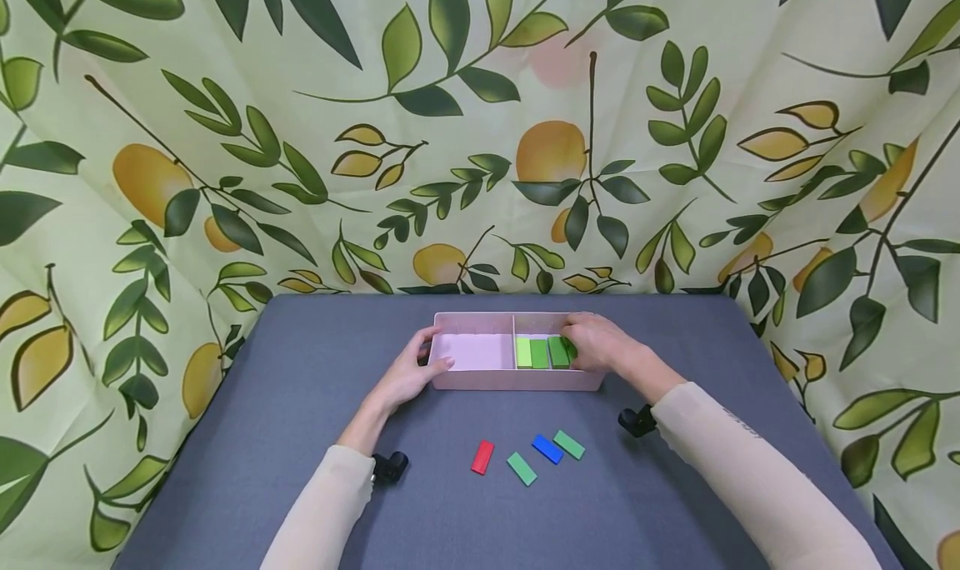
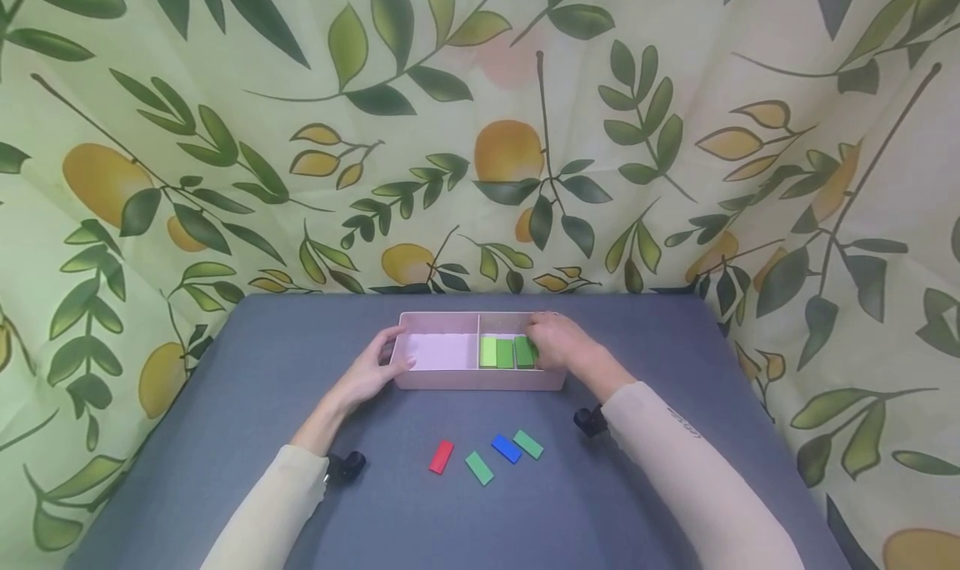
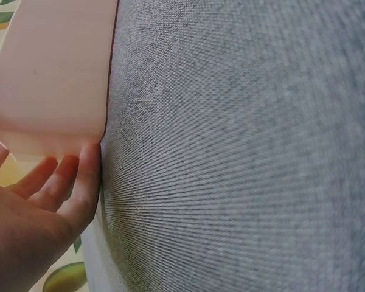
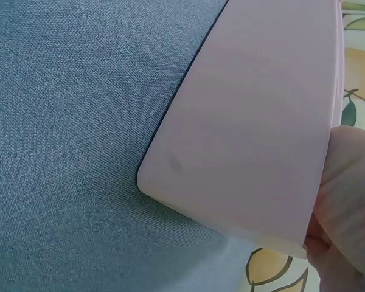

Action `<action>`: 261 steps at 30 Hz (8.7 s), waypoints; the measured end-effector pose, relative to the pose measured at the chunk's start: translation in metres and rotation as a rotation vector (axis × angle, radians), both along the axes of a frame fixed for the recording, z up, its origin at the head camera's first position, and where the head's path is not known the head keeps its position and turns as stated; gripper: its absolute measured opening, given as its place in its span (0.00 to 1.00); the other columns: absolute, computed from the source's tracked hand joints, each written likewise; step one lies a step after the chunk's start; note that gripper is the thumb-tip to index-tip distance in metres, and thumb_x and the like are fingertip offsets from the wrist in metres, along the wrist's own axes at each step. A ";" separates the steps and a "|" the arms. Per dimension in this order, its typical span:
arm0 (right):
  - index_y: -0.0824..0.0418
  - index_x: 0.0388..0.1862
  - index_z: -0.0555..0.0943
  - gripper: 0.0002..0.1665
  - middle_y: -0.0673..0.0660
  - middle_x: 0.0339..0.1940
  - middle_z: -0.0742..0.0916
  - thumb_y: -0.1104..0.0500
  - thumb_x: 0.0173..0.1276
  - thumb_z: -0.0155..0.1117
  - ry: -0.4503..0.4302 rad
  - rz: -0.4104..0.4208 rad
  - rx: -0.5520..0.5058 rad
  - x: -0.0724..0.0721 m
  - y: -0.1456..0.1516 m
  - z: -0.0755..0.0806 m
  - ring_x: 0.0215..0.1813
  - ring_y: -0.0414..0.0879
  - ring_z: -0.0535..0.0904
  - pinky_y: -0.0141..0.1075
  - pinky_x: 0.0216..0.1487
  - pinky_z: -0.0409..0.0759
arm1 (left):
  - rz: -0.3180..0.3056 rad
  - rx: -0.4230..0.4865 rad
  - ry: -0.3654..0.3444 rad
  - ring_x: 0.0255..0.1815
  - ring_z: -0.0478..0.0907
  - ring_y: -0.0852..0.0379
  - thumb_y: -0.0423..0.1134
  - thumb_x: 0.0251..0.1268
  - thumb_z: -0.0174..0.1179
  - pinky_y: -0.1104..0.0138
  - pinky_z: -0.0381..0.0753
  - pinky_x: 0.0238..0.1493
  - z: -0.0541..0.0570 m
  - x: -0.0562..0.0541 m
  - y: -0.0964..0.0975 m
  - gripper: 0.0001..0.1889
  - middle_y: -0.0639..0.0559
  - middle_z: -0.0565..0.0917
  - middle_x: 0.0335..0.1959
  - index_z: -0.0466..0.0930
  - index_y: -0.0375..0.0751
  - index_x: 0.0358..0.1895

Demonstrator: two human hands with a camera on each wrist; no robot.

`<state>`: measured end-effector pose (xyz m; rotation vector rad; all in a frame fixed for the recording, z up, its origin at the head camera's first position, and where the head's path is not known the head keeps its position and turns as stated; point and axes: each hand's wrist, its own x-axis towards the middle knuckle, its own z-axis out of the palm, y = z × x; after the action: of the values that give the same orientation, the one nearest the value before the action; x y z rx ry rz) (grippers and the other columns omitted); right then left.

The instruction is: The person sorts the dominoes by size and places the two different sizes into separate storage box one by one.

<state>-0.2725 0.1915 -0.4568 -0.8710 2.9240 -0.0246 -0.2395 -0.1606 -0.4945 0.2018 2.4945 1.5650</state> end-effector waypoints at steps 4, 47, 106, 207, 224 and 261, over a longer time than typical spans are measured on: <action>0.66 0.52 0.85 0.28 0.60 0.55 0.84 0.55 0.55 0.81 0.008 0.002 0.002 0.001 0.000 0.000 0.60 0.58 0.78 0.55 0.64 0.72 | 0.001 -0.005 -0.002 0.74 0.63 0.36 0.48 0.68 0.67 0.39 0.61 0.70 0.001 0.000 0.000 0.37 0.41 0.63 0.77 0.62 0.49 0.77; 0.69 0.59 0.81 0.23 0.67 0.57 0.81 0.59 0.69 0.67 0.124 -0.174 -0.424 0.046 0.035 0.015 0.60 0.63 0.77 0.58 0.56 0.77 | 0.002 -0.002 0.002 0.74 0.62 0.36 0.47 0.68 0.67 0.40 0.63 0.70 0.000 0.002 0.000 0.37 0.41 0.62 0.77 0.62 0.49 0.77; 0.58 0.83 0.53 0.38 0.70 0.81 0.56 0.55 0.80 0.54 -0.573 -0.330 -1.318 0.058 0.059 -0.070 0.80 0.65 0.47 0.66 0.75 0.38 | 0.014 -0.015 0.030 0.67 0.72 0.35 0.42 0.68 0.67 0.43 0.72 0.64 0.006 0.011 -0.004 0.33 0.38 0.69 0.72 0.66 0.46 0.74; 0.60 0.83 0.52 0.40 0.72 0.79 0.59 0.56 0.80 0.56 -0.532 -0.362 -1.310 0.059 0.056 -0.068 0.78 0.67 0.53 0.65 0.75 0.45 | -0.651 -0.818 0.745 0.36 0.69 0.60 0.50 0.61 0.69 0.70 0.72 0.39 0.025 0.096 0.057 0.13 0.57 0.75 0.35 0.83 0.44 0.39; 0.58 0.84 0.52 0.40 0.71 0.80 0.58 0.55 0.80 0.56 -0.547 -0.377 -1.312 0.061 0.056 -0.068 0.79 0.67 0.51 0.66 0.75 0.43 | -0.476 -0.675 0.795 0.41 0.73 0.58 0.46 0.59 0.70 0.68 0.78 0.40 0.059 0.076 0.052 0.19 0.53 0.80 0.42 0.84 0.39 0.49; 0.57 0.83 0.53 0.40 0.70 0.80 0.58 0.54 0.79 0.56 -0.535 -0.371 -1.312 0.055 0.054 -0.064 0.79 0.66 0.50 0.66 0.75 0.43 | -0.382 -0.696 0.762 0.50 0.77 0.50 0.41 0.61 0.70 0.60 0.77 0.56 0.068 0.002 0.074 0.18 0.47 0.83 0.48 0.85 0.36 0.52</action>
<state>-0.2170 0.2457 -0.5205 -0.2229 2.2065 -1.9467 -0.2375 -0.0869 -0.4263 1.2498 3.0801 0.4384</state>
